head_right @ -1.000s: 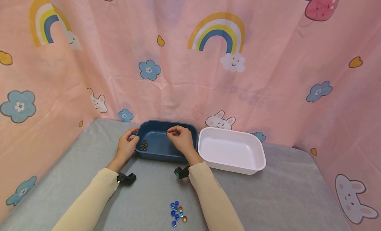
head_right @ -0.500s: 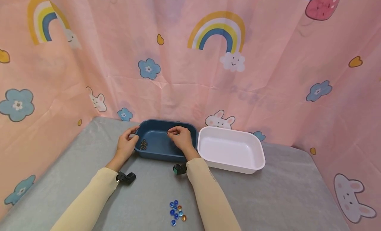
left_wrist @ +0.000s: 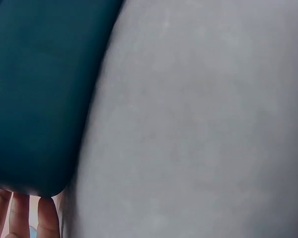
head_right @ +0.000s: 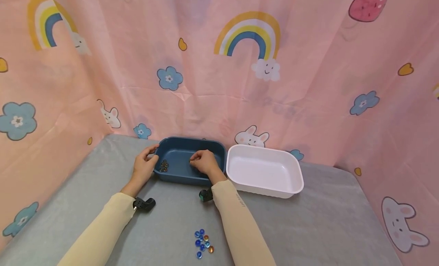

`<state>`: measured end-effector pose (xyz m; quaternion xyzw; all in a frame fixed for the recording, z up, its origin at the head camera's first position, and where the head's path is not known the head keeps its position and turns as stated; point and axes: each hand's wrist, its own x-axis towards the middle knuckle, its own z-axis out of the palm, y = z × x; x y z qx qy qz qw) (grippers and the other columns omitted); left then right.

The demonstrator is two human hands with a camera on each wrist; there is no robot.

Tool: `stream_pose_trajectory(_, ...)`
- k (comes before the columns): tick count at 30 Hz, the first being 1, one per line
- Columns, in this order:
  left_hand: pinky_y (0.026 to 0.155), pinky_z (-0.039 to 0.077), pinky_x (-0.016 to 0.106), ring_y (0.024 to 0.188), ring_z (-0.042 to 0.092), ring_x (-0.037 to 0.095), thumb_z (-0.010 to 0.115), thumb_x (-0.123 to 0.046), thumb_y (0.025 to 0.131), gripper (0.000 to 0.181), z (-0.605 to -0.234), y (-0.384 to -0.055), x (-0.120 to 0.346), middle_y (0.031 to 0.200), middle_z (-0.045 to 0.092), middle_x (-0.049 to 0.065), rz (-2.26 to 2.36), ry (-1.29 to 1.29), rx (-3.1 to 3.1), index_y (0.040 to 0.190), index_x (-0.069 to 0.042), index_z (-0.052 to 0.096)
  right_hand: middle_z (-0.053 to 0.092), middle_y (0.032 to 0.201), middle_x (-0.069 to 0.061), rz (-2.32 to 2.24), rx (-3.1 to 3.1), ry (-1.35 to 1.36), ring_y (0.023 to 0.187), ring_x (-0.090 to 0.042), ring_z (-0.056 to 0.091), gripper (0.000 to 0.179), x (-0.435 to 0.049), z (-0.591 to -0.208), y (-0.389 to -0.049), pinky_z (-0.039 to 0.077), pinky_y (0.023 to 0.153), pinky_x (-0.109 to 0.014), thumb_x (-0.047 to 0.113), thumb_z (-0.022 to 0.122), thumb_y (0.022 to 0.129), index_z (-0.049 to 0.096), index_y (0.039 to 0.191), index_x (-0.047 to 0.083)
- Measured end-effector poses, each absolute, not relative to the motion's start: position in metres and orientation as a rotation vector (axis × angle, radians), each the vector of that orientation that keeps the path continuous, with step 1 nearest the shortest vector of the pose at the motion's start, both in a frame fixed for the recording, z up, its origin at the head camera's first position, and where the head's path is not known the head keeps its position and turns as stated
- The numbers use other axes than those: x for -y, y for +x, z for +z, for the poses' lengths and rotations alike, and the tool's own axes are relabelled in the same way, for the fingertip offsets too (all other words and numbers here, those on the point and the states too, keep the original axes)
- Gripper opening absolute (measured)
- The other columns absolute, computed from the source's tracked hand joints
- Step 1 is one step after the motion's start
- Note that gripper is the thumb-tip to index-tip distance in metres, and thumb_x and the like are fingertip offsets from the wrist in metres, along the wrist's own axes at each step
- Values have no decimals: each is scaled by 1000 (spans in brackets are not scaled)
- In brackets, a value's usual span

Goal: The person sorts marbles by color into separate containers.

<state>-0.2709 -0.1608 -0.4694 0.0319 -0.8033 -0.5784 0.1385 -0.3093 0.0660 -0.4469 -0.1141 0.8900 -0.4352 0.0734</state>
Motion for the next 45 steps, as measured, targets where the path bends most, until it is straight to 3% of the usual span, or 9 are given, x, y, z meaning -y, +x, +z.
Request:
stream_pose_trajectory(20, 58, 43, 24, 76, 52, 17, 54, -11, 92, 40, -471, -271, 161, 128, 58, 13, -1669, 108, 2330, 131, -16, 59, 72, 81, -8, -1054, -2766, -410, 72, -15, 60, 8, -63, -446, -307, 48, 66, -25, 10, 72, 82, 75, 88, 5)
stream_pose_trajectory(30, 58, 43, 24, 75, 52, 16, 55, -12, 91, 40, -472, -272, 161, 127, 58, 12, -1666, 120, 2324, 131, -16, 60, 63, 77, -7, -1153, -2743, -392, 64, -16, 54, 21, -66, -447, -308, 44, 60, -27, 13, 73, 81, 71, 101, 9)
stream_pose_trajectory(45, 57, 43, 24, 74, 53, 16, 55, -11, 91, 40, -471, -271, 160, 127, 58, 12, -1659, 125, 2328, 131, -16, 60, 69, 98, -9, -1351, -2718, -440, 92, -24, 63, 24, -67, -444, -305, 51, 78, -38, 19, 69, 83, 71, 106, 11)
